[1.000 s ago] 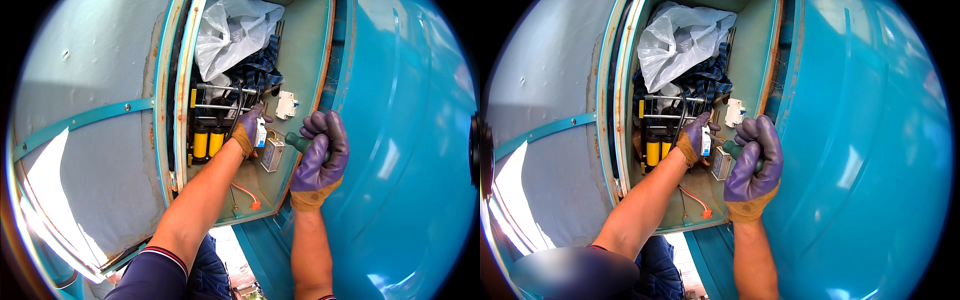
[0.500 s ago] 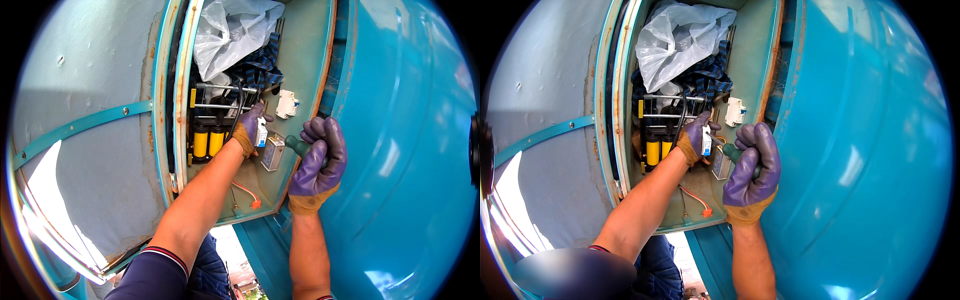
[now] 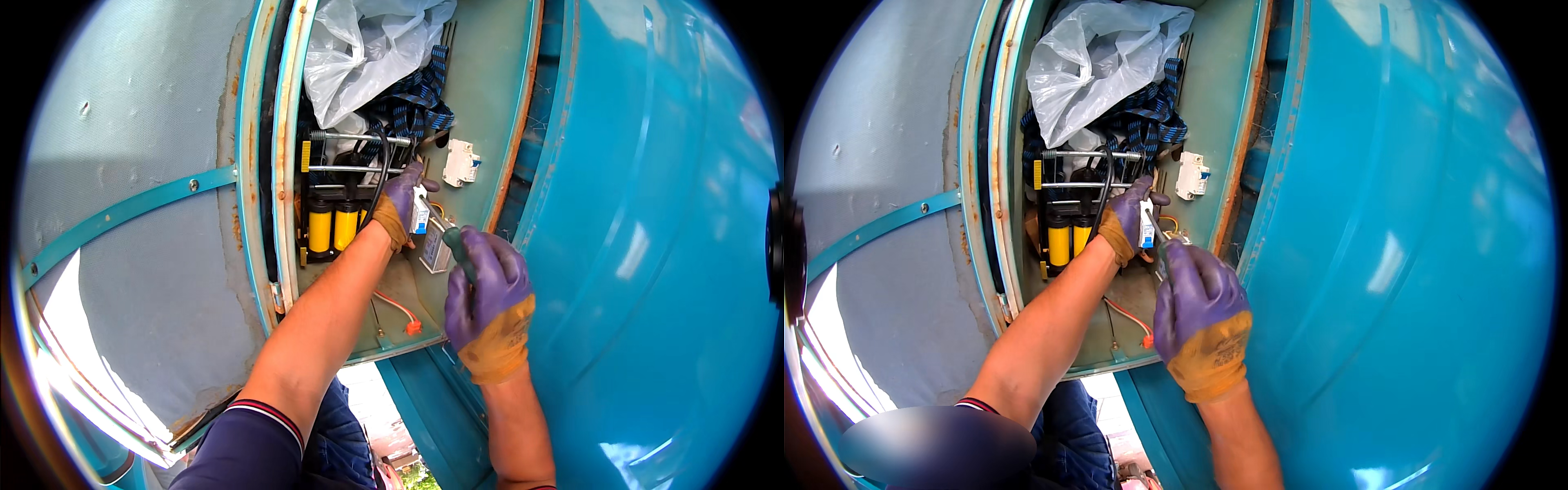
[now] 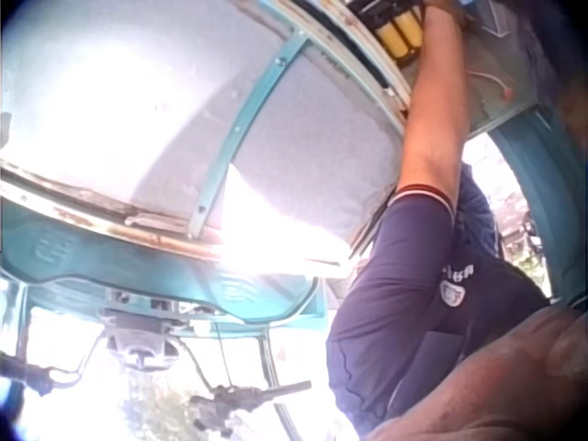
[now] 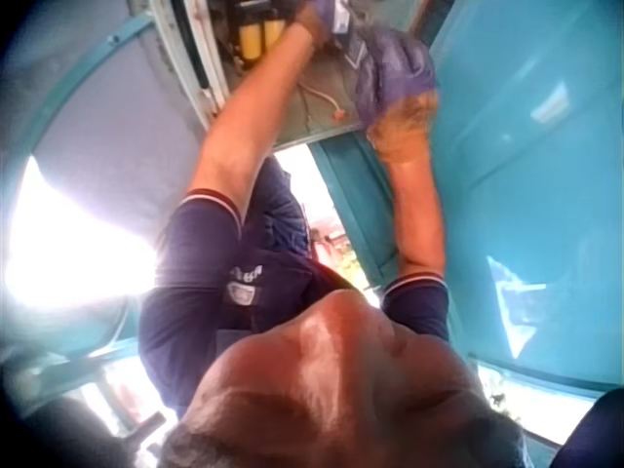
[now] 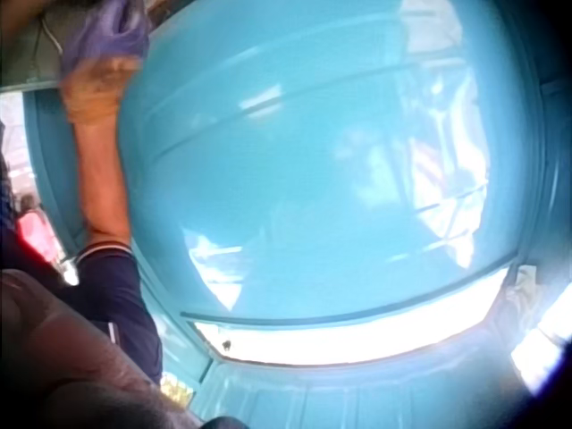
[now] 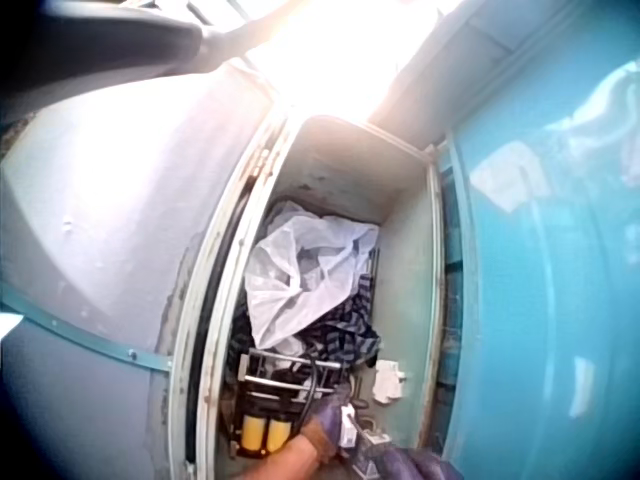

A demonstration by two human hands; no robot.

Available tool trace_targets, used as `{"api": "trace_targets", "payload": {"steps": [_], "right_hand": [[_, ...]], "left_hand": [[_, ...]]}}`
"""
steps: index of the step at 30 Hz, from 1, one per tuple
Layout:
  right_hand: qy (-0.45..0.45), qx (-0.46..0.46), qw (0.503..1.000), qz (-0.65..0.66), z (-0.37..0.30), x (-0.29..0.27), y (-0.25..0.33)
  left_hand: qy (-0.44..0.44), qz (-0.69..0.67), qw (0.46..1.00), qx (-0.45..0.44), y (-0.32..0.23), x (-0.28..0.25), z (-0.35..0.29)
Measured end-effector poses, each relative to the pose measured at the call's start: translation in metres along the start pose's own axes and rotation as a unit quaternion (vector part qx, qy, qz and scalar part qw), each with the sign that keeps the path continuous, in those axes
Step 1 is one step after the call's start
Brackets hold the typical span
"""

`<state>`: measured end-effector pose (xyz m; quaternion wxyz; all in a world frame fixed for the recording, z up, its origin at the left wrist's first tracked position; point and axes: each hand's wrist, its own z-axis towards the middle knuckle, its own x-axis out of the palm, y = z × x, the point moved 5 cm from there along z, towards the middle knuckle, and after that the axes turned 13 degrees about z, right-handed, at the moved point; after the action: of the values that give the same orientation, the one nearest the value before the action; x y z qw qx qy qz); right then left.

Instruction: The person uses a screwdriver to tighten screws on a white electrical component inside the open storage compartment of a teal three-wheeled vehicle. The person then closes the compartment door.

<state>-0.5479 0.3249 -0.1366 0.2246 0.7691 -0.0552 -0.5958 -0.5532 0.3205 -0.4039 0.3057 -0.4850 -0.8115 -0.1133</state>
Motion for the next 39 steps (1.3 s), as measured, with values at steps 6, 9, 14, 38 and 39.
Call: {"api": "trace_targets", "payload": {"steps": [6,9,14,38,39], "right_hand": [[-0.015,0.025,0.999,-0.029,0.015,-0.008,0.006],[0.060,0.040,0.996,-0.060,0.006,-0.004,0.005],[-0.023,-0.019,0.998,-0.059,0.013,-0.008,-0.002],[-0.007,0.099,0.992,-0.076,0.001,-0.013,-0.011],[-0.033,0.096,0.991,-0.086,0.002,-0.015,-0.014]], "left_hand": [[-0.004,0.006,1.000,0.013,0.002,-0.002,0.003],[-0.007,0.025,1.000,0.015,0.001,-0.005,0.000],[-0.006,0.059,0.998,0.025,0.000,-0.003,0.001],[-0.032,-0.002,0.999,0.001,0.002,0.001,0.004],[-0.028,-0.003,1.000,0.001,0.002,0.000,0.005]]}}
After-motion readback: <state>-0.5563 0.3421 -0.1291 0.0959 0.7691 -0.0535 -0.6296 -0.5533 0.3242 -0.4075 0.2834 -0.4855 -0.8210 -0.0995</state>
